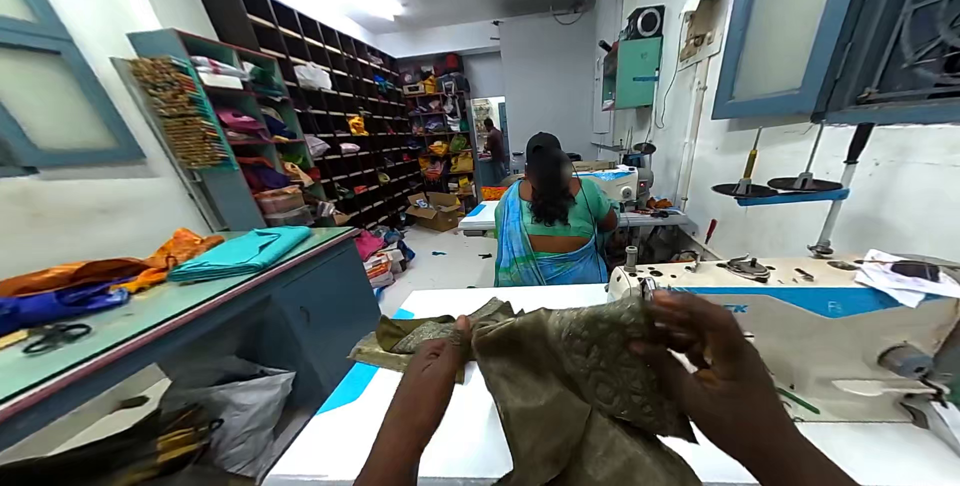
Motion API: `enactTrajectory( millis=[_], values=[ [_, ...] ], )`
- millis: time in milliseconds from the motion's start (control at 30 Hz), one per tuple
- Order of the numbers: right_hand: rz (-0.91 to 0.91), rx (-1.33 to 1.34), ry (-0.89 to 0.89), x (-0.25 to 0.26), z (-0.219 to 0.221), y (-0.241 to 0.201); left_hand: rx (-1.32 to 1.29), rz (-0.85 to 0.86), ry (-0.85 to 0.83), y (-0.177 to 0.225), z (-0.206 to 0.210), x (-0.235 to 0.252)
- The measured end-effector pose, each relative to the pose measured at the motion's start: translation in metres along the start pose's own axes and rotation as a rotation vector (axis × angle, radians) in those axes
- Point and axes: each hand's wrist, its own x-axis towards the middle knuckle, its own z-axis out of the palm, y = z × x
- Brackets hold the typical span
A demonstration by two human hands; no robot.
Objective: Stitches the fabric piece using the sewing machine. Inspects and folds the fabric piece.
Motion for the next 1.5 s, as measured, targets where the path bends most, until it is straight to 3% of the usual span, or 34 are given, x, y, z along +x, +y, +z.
enactTrajectory(
  millis=[33, 100, 200, 267, 367, 533, 833, 933, 1167, 1367, 1500],
  values=[
    [-0.033, -0.009, -0.070, -0.002, 0.004, 0.000, 0.250, 0.102, 0.137, -0.002, 0.000, -0.001],
    [-0.104, -0.030, -0.184, -0.005, 0.017, -0.004, 0.463, 0.370, 0.170, -0.003, 0.001, -0.007],
    [-0.197, -0.021, -0.294, -0.005, 0.035, -0.014, 0.331, 0.615, -0.076, 0.003, 0.025, -0.018],
    [-0.196, 0.027, -0.318, -0.004, 0.042, -0.018, 0.255, 0.686, -0.109, 0.001, 0.038, -0.018],
    [-0.064, 0.147, -0.308, -0.009, 0.046, -0.015, 0.184, 0.674, -0.133, -0.002, 0.039, -0.016],
    [0.002, 0.183, -0.275, -0.022, 0.049, -0.011, 0.157, 0.620, -0.185, -0.008, 0.039, -0.015],
    [0.074, -0.034, -0.333, -0.055, 0.033, 0.019, 0.136, 0.718, 0.015, -0.003, 0.014, -0.007],
    [0.041, -0.068, -0.236, -0.063, 0.031, 0.038, 0.140, 0.692, 0.092, -0.003, 0.002, -0.005],
    [0.308, 0.286, -0.046, -0.063, 0.035, 0.044, 0.059, 0.624, 0.153, -0.011, -0.009, -0.006],
    [0.453, 0.518, -0.192, -0.058, 0.033, 0.041, 0.031, 0.574, 0.132, -0.017, -0.009, -0.008],
    [0.479, 0.515, -0.010, -0.058, 0.037, 0.036, 0.002, 0.574, 0.078, -0.024, -0.013, -0.007]
  ],
)
